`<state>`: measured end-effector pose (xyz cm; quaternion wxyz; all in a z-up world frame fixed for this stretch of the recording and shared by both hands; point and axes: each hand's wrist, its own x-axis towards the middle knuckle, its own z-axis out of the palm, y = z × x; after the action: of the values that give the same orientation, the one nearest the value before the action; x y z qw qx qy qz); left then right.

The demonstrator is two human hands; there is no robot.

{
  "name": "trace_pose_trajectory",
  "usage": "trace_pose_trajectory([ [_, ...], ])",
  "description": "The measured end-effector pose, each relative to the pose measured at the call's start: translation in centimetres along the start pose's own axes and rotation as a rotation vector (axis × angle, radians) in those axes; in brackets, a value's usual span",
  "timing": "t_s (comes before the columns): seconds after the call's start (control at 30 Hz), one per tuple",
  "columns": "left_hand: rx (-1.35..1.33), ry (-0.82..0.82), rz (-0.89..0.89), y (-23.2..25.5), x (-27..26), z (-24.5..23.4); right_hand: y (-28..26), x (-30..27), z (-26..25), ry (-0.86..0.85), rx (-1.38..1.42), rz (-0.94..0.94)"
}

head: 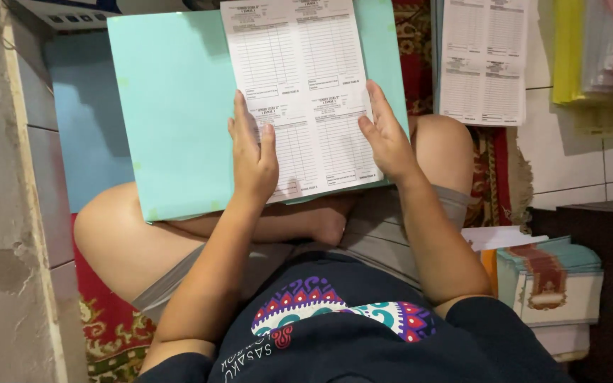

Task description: The person organizes and reviews printed documents by flipping through stacks of papers and individual sheets by hand, then placing them onto a stack or into a folder on the floor.

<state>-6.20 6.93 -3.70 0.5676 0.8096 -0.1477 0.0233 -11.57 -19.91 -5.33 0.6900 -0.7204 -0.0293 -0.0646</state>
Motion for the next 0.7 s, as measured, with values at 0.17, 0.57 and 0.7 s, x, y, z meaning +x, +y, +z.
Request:
trace_pose_trajectory([
  [0.17,0.074,0.003,0.034,-0.7,-0.1,0.4,-1.7,-0.3,0.4,-0.017,-0.136,0.028],
  [0.57,0.575,-0.102,0.479,5.0,6.9,6.2,-2.9,0.4,0.9,-0.052,-0.637,0.097],
  [0.7,0.54,0.01,0.733,4.5,7.8,7.6,-2.6,0.4,1.1,-0.016,-0.607,0.088],
])
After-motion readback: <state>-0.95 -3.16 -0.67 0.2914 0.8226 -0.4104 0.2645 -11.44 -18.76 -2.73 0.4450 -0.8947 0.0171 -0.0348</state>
